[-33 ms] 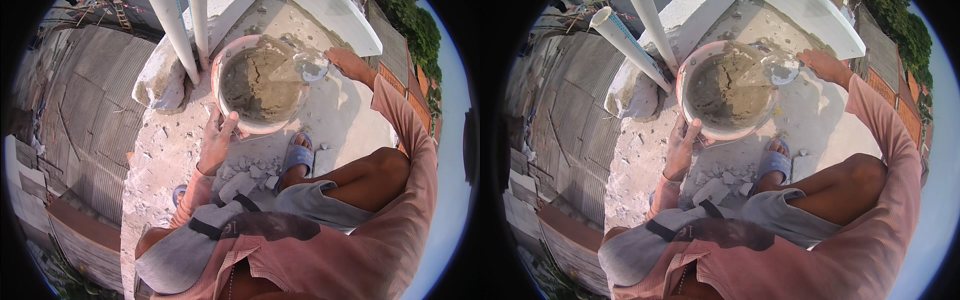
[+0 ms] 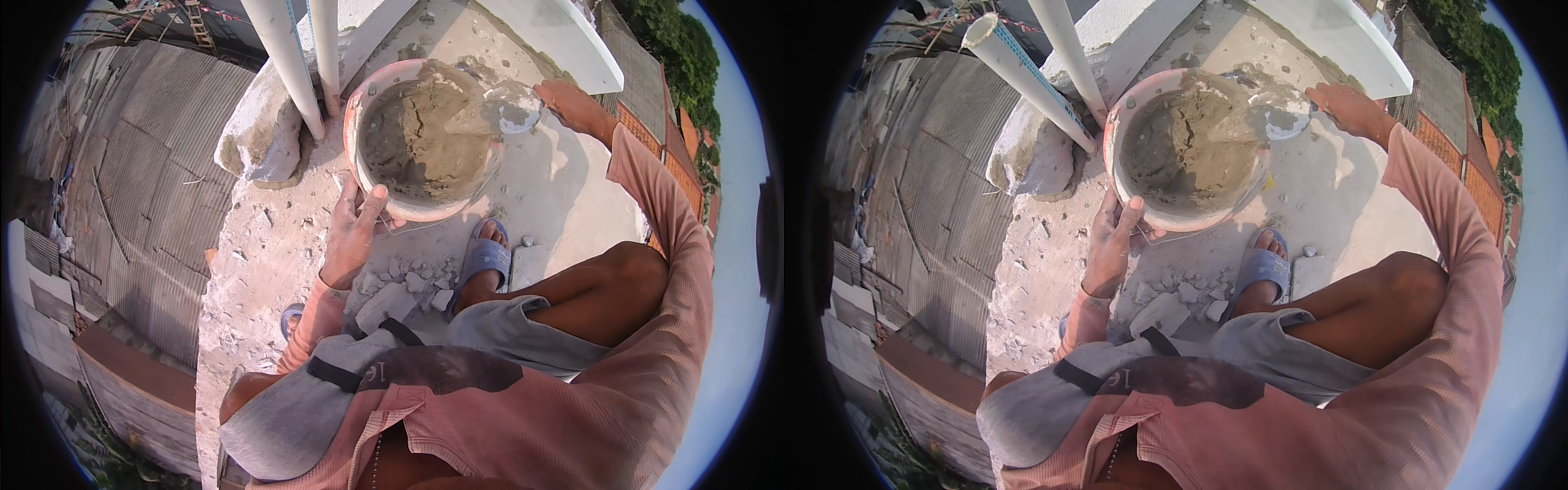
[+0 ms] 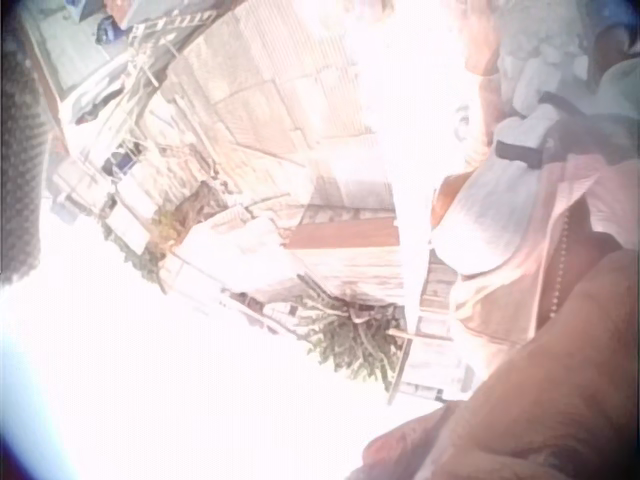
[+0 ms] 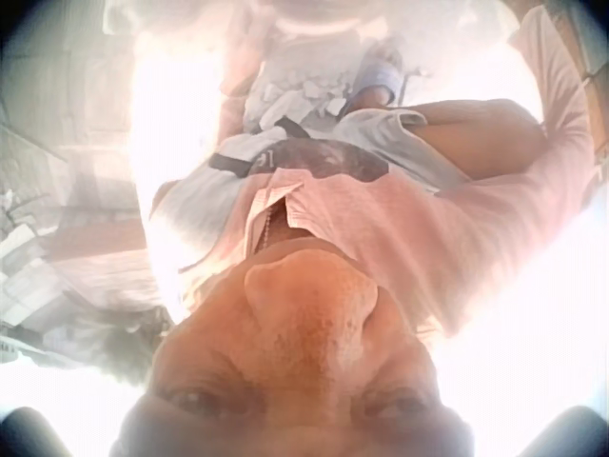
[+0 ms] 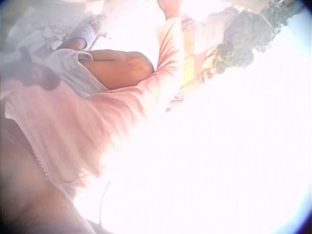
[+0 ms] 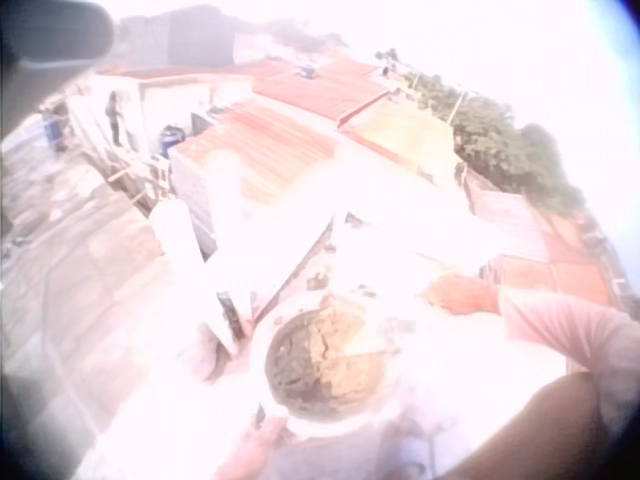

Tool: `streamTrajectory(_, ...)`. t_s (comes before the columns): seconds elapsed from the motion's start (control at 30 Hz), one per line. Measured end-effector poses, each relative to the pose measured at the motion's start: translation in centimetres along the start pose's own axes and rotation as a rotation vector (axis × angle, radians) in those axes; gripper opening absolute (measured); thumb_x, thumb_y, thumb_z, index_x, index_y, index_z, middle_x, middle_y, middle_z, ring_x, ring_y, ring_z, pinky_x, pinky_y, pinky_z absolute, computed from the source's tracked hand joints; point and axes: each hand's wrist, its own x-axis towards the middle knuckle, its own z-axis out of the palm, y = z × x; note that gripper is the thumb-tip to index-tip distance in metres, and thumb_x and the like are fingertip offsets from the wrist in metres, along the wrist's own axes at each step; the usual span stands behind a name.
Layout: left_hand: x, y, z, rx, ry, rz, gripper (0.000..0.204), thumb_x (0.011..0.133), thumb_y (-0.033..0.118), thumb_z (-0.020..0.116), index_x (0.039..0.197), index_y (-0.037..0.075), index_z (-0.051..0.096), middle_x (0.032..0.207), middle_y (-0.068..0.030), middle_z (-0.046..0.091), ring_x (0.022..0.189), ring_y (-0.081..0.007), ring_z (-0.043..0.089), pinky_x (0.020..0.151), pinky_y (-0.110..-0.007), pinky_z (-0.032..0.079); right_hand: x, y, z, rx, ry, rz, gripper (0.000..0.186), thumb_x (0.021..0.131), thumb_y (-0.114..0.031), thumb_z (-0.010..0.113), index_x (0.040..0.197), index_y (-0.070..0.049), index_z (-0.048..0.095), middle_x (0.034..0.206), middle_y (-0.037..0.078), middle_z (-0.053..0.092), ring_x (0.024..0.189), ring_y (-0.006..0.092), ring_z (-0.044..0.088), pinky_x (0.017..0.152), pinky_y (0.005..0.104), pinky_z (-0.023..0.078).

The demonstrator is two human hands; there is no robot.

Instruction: The person lays a lightweight concrete block by applying mortar with a trowel to a vertical surface, positioning the block, and then securing it by tapping it with a hammer.

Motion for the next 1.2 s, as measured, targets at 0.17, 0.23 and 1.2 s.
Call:
streamTrajectory(0.17,0.3,-0.1,-0.1,-0.043,-0.009,0.0,0.057,0.105,0.031,0.058,0.153,0.009,0.036,0.126,-0.0101,0.063,0.104,-0.0165,0.067,0.082,-0.032,0.063,-4.5,3.8,2.2,0.072,0.069,0.057,0.032,0.095,-0.007,0.056,0.127,-0.006,0.05,0.112,0.02,0.059,0.111,0.0417,0.056,0.093,0.0494,0.045)
streamTrajectory(0.23,0.5,-0.3,-0.3,-0.081,-0.042,-0.003,0.06,0.105,0.031,0.059,0.155,0.009,0.034,0.129,-0.0097,0.061,0.104,-0.0166,0.067,0.083,-0.032,0.064,-8.6,6.4,2.6,-0.011,0.205,0.028,0.033,0.095,-0.008,0.057,0.127,-0.005,0.052,0.114,0.02,0.06,0.111,0.042,0.057,0.093,0.0484,0.045)
streamTrajectory(1.2,0.1,-0.5,0.2,-0.108,-0.021,0.023,0.063,0.106,0.033,0.056,0.159,0.011,0.028,0.128,-0.0089,0.059,0.101,-0.0167,0.068,0.082,-0.031,0.064,-10.3,1.0,-11.4,0.603,0.024,0.439,0.048,0.091,-0.049,0.072,0.093,-0.002,0.075,0.077,0.0,0.062,0.079,0.0103,0.056,0.07,0.0264,0.044)
